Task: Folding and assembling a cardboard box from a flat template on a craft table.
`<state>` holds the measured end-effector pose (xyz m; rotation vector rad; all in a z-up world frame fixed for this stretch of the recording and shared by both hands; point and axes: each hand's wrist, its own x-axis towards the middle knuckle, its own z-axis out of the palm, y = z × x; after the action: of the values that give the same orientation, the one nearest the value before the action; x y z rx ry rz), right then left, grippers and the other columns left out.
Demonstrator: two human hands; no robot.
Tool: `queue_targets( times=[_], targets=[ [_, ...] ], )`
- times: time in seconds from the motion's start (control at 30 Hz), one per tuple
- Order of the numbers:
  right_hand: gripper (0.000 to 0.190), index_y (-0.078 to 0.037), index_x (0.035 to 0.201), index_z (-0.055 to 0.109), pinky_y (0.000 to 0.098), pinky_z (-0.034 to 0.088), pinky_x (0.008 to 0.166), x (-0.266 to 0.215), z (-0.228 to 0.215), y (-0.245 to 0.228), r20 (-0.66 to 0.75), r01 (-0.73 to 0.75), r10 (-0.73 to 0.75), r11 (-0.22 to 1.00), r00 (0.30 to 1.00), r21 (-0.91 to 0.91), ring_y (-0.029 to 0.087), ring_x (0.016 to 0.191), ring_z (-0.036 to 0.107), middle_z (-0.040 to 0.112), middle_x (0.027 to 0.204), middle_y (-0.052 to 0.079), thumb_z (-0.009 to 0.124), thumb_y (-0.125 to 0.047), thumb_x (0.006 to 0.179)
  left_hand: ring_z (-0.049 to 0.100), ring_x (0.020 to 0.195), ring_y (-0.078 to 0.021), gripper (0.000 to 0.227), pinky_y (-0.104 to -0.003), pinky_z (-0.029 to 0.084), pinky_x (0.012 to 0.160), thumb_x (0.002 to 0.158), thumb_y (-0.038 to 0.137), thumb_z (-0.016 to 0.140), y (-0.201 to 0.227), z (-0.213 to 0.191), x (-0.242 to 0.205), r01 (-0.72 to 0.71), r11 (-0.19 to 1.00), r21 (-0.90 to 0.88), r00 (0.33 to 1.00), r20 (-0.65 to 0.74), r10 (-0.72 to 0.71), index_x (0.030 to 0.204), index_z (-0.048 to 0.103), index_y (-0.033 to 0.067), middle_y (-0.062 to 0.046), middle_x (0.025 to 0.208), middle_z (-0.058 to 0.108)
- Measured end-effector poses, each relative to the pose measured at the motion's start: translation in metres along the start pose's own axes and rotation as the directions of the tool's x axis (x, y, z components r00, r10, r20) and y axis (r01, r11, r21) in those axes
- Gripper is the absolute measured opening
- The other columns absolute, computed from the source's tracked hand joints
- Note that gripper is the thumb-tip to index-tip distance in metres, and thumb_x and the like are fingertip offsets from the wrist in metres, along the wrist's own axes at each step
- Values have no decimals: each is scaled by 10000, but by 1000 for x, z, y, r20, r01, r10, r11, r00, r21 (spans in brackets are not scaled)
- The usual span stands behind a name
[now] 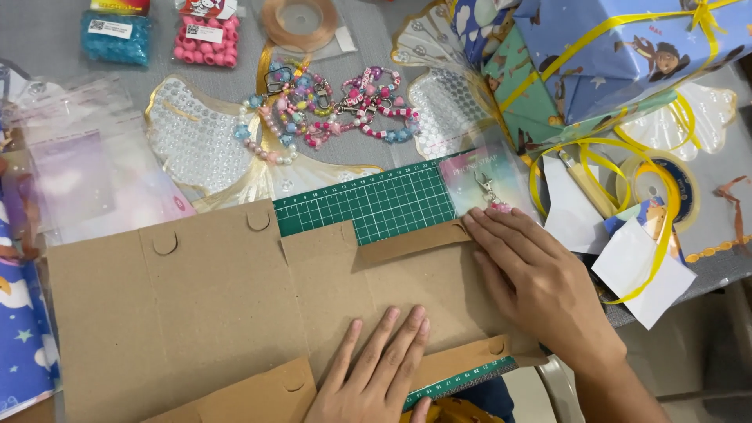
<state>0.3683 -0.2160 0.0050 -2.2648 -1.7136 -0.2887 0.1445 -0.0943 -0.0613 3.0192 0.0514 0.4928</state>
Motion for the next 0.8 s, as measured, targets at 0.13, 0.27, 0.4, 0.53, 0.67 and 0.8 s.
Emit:
queue_targets(
  times=[0.13,0.27,0.4,0.53,0.67,0.8],
  targets=[
    [408,-20,1390,637,434,437,1195,-5,1,0,33,-16,17,999,999,-52,270,1334,609,675,1397,96,612,-170,1011,410,1493,-226,700,-449,339,1199,1075,561,209,0,0,1,11,1000,5,1000,-11,-11,1572,445,129,-19,1634,440],
    [504,-36,1484,533,438,355,1239,-9,1,7,103,-23,23,1000,994,3,265,1425,529,582,1516,90,556,-260,1033,409,1488,-238,720,-465,334,1196,1034,574,275,2,0,0,24,1000,3,1000,1,-24,1568,447,123,-28,1632,440],
    [545,-4,1517,449,467,344,1239,-13,-4,15,166,-82,46,972,985,219,310,1460,462,508,1568,116,525,-238,1030,382,1505,-243,749,-472,307,1222,1015,571,286,2,0,-2,19,999,36,1000,-2,-19,1590,395,104,-43,1655,399],
    [603,-22,1578,354,459,256,1270,-21,4,30,198,-91,53,978,979,188,288,1510,391,421,1634,97,467,-276,1043,467,1444,-249,667,-443,382,1164,1058,534,392,-2,-15,-1,-60,998,28,996,-59,62,1556,434,93,-59,1590,477],
    [593,-93,1614,327,454,235,1249,-26,7,42,208,-131,110,987,972,89,233,1550,333,400,1657,63,443,-217,1046,645,1295,-228,494,-450,495,1032,1128,469,477,-7,-61,-6,-121,967,-223,990,-95,102,1439,612,110,-58,1455,661],
    [544,-76,1574,406,479,260,1261,-12,-10,28,159,-76,63,994,985,73,252,1525,391,460,1619,102,464,-176,1042,532,1417,-200,560,-421,401,1146,1131,492,356,-33,-92,-7,-116,993,-19,993,-28,115,1539,480,130,-38,1562,554]
  ],
)
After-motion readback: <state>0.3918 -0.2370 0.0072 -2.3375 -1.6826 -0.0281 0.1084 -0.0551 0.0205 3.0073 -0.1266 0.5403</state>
